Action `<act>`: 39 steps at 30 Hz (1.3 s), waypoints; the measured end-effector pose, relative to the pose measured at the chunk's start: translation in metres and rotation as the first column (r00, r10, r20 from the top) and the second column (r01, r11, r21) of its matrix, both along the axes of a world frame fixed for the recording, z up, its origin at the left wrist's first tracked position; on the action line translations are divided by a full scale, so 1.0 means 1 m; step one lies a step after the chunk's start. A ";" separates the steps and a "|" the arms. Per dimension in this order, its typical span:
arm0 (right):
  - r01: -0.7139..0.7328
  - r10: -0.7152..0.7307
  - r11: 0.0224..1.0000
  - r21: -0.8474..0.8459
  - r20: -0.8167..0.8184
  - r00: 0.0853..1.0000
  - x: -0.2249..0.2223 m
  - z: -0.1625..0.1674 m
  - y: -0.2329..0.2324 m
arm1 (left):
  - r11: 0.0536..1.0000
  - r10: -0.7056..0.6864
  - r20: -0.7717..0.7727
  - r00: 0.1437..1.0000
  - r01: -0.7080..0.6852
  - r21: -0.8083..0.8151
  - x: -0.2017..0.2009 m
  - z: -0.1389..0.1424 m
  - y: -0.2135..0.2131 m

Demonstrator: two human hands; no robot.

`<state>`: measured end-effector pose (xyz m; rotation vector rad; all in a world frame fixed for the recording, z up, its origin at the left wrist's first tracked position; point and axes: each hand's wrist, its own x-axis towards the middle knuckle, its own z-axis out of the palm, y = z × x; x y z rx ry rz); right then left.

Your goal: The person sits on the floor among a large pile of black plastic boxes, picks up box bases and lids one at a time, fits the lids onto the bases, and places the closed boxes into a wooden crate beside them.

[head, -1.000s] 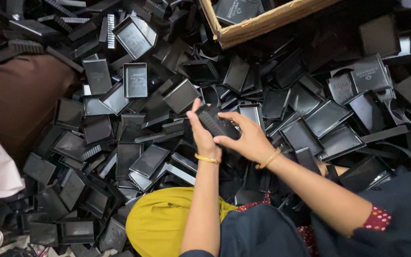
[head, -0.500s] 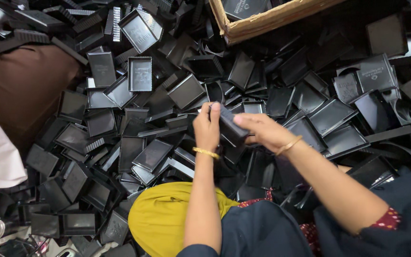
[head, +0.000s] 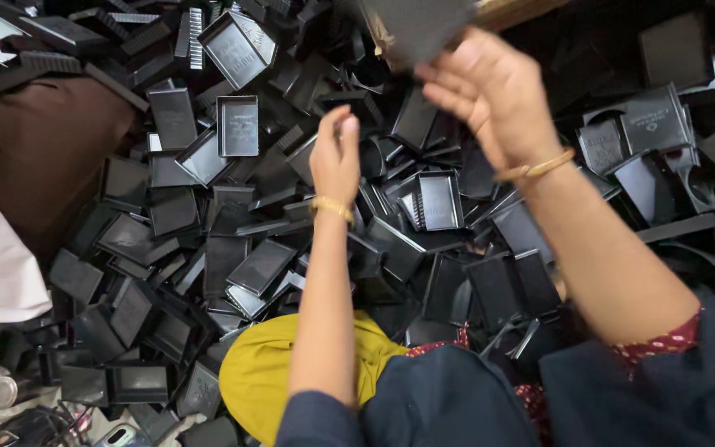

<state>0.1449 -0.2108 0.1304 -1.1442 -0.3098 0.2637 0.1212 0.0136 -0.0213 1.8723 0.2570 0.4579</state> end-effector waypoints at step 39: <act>0.184 -0.182 0.462 -0.868 0.110 0.977 0.009 -0.143 0.052 | 0.296 0.099 0.043 0.994 0.012 -0.955 -0.055 -0.007 0.033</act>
